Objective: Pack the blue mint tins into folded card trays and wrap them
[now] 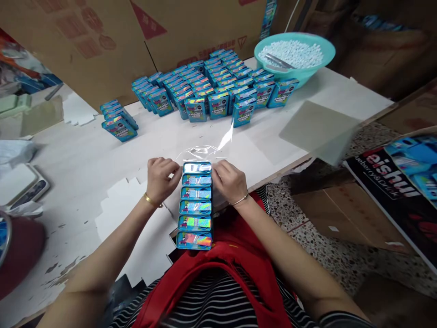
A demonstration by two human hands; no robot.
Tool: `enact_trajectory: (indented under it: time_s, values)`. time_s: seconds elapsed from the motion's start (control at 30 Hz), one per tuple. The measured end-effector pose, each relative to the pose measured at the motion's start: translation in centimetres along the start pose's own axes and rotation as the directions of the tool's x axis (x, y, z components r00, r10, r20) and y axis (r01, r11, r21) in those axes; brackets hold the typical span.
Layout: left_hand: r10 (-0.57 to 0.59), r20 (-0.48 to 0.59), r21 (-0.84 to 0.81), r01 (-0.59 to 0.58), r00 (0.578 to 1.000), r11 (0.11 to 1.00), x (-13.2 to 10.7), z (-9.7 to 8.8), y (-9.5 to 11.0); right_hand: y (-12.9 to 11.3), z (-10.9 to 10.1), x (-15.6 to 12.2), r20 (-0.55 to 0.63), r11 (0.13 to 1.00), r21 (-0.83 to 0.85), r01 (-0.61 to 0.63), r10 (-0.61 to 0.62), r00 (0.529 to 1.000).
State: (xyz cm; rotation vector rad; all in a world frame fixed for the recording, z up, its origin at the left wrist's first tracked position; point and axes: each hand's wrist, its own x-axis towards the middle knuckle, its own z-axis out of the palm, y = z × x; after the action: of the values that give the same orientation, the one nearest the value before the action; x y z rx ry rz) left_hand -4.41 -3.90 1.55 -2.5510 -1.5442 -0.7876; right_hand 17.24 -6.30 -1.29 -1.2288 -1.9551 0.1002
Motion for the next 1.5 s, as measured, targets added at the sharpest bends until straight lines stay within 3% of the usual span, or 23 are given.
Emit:
enact_trajectory:
  time_s: [0.13, 0.3, 0.4, 0.53, 0.67, 0.73, 0.9, 1.0, 1.23, 1.4, 1.5]
  values:
    - [0.121, -0.017, 0.1, -0.119, 0.993, 0.988, -1.9, 0.1, -0.1, -0.3, 0.4, -1.5, -0.014, 0.998, -0.067, -0.003, 0.002, 1.0]
    - [-0.011, -0.009, 0.131, 0.012, 1.0, 0.991, -2.5, 1.7, -0.4, -0.2, 1.3, -2.1, 0.016, 0.952, -0.202, -0.229, 0.237, 0.971]
    - [-0.049, 0.058, 0.135, 0.041, 0.997, 0.99, -2.1, 2.5, -0.5, 0.1, 1.9, -2.3, 0.111, 0.908, -0.321, -0.268, 0.317, 0.942]
    - [-0.02, 0.097, 0.124, 0.008, 0.995, 0.992, -2.6, 1.6, -0.2, -0.1, 2.1, -2.9, 0.16, 0.922, -0.334, -0.194, 0.258, 0.953]
    - [-0.001, 0.103, 0.064, -0.006, 0.995, 0.998, -4.7, -0.3, 0.7, -1.3, 1.5, -3.9, 0.185, 0.964, -0.254, -0.077, 0.127, 0.975]
    - [-0.034, 0.107, 0.055, 0.028, 0.994, 0.998, -5.8, -0.7, 1.0, -1.7, 1.4, -4.3, 0.19, 0.969, -0.234, -0.076, 0.122, 0.974]
    - [-0.148, 0.159, 0.062, 0.14, 0.976, 0.988, -6.2, 0.4, 0.7, -1.5, 2.0, -4.0, 0.187, 0.945, -0.274, -0.179, 0.234, 0.954]
    - [-0.157, 0.207, 0.072, 0.145, 0.966, 0.987, -5.8, 1.0, 0.5, -1.5, 2.3, -3.8, 0.222, 0.945, -0.29, -0.148, 0.217, 0.951]
    - [-0.037, 0.243, 0.028, 0.031, 0.969, 0.999, -7.4, -1.3, 1.7, -2.6, 0.8, -5.6, 0.288, 0.981, -0.192, -0.027, 0.082, 0.954]
    - [-0.143, 0.161, -0.021, 0.148, 0.977, 0.989, -7.2, -1.6, 1.9, -2.6, 0.2, -3.8, 0.262, 0.972, -0.204, -0.117, 0.169, 0.95]
    - [-0.14, 0.118, -0.007, 0.142, 0.983, 0.99, -7.2, -1.6, 1.8, -2.5, 0.1, -2.9, 0.256, 0.988, -0.152, -0.029, 0.068, 0.964]
